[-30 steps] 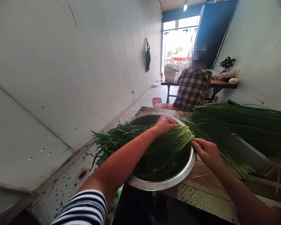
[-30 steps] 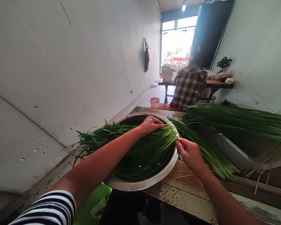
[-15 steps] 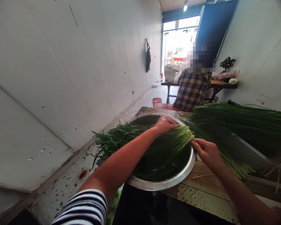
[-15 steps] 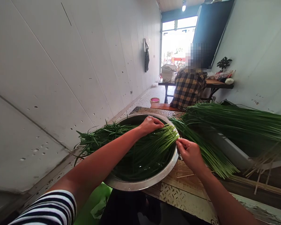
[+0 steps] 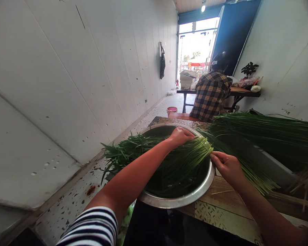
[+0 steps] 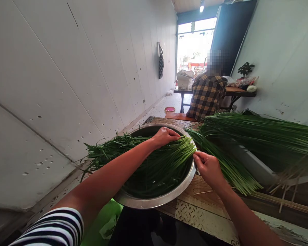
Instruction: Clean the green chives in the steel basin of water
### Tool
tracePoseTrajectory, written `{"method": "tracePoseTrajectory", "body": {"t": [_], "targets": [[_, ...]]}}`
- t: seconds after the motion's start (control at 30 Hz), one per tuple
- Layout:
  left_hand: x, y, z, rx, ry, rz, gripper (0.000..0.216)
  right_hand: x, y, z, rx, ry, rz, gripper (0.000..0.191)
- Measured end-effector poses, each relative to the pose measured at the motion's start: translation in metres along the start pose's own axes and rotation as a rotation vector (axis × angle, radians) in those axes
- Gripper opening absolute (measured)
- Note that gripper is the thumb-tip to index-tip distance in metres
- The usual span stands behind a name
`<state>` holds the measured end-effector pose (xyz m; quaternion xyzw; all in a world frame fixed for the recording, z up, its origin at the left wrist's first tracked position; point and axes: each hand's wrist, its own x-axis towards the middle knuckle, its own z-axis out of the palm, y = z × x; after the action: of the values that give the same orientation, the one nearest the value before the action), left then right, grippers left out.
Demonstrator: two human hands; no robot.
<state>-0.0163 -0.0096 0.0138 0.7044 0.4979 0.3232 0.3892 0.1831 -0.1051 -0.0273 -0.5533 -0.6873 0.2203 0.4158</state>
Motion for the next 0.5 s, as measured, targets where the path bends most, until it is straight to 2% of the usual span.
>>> {"method": "tracePoseTrajectory", "body": {"t": [0.27,0.5], "targets": [[-0.003,0.004,-0.003,0.039,-0.043,0.085,0.019,-0.001,-0.005,-0.002,0.003,0.009,-0.030,0.030],[-0.011,0.018,-0.013,0.188,-0.152,0.184,0.023,-0.001,-0.005,-0.001,-0.023,0.009,-0.038,0.030]]}}
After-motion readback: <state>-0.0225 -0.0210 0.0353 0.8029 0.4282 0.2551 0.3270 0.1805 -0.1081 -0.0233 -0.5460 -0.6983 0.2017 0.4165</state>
